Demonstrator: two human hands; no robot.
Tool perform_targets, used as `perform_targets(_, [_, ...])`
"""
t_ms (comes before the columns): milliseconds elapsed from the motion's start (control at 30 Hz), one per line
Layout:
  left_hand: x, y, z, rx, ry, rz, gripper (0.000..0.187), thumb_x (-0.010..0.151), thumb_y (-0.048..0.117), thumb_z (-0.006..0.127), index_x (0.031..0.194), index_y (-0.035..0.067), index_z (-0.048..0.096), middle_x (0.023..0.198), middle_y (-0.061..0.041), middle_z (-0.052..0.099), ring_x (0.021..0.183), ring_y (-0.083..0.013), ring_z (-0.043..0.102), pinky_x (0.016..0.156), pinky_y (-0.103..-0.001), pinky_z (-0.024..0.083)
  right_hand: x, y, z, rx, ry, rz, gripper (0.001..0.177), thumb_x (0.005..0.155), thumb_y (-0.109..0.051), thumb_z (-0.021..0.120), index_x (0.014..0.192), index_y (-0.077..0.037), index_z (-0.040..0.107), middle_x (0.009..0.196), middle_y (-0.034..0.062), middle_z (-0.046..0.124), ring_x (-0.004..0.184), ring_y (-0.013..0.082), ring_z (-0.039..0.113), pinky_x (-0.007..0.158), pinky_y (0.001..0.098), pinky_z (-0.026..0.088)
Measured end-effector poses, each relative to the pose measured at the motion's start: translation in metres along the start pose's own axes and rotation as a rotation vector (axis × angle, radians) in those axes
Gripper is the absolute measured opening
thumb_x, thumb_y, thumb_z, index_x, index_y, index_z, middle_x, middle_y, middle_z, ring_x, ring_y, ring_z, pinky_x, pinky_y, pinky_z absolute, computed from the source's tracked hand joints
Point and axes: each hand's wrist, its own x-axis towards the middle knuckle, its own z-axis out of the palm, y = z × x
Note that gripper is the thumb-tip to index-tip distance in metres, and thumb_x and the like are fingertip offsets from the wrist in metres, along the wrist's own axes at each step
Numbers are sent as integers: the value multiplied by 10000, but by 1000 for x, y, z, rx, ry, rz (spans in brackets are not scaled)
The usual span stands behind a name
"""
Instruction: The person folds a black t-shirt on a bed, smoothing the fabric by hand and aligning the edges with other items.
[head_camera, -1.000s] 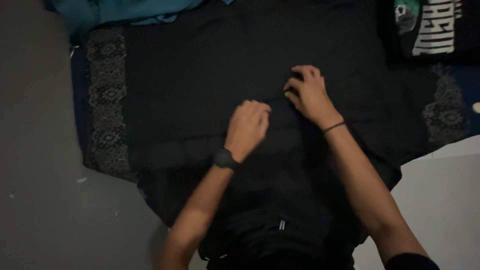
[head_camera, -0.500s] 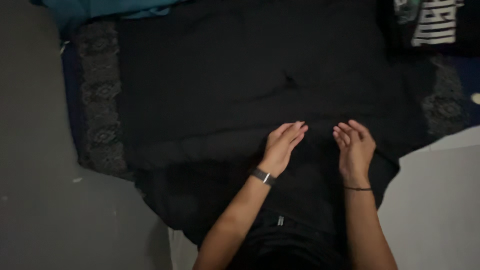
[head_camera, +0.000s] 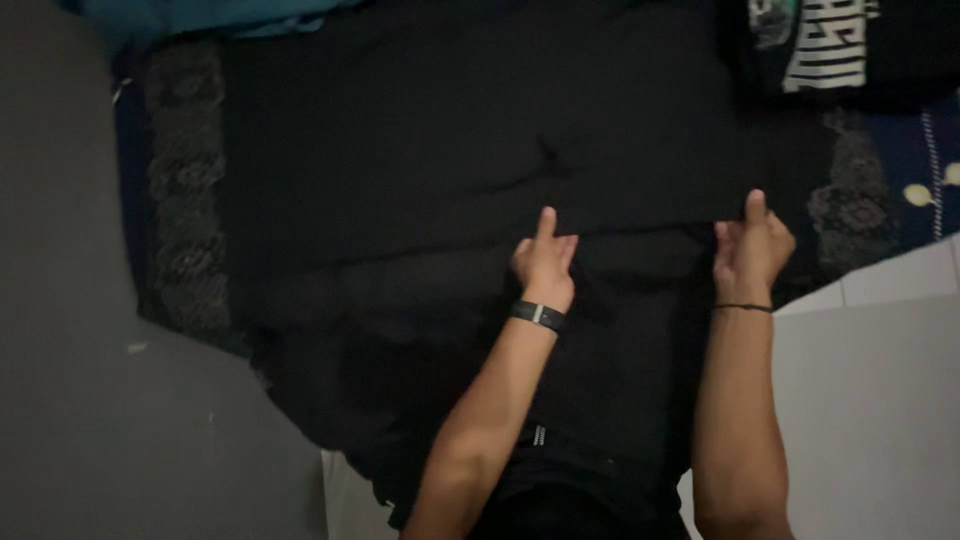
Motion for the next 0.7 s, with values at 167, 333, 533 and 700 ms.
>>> perform_targets(167, [28,51,-55,-157,-1,222,420,890,254,797,678,132,455,576,18,436,445,-110,424,499,-287,501,-4,-2,0,-86,19,-36,262,1082,-198,703,906,-18,631,702,-10,571,572,76,566,616,288,594])
perform_targets(333, [27,143,-113,-58,183,348,347,882,261,812,732,138,524,638,22,488,540,-106,475,609,-315,534,-12,-12,7,-15,17,51,200,1036,-180,660,997,1,736,786,19,721,634,78,683,696,278,635])
perform_targets(533, [39,230,-167,-35,339,449,307,836,226,844,800,59,589,788,-77,610,754,-216,692,814,-386,632,-7,-10,2,-61,5,29,222,1061,-188,694,909,-29,665,757,-1,635,602,78,614,664,287,634])
perform_targets(700, [68,282,-220,-58,278,503,309,837,162,876,823,41,592,815,-89,599,705,-218,638,748,-380,661,-3,-9,-1,-105,-22,10,218,1076,-170,677,889,-59,668,750,-3,615,601,73,587,648,283,608])
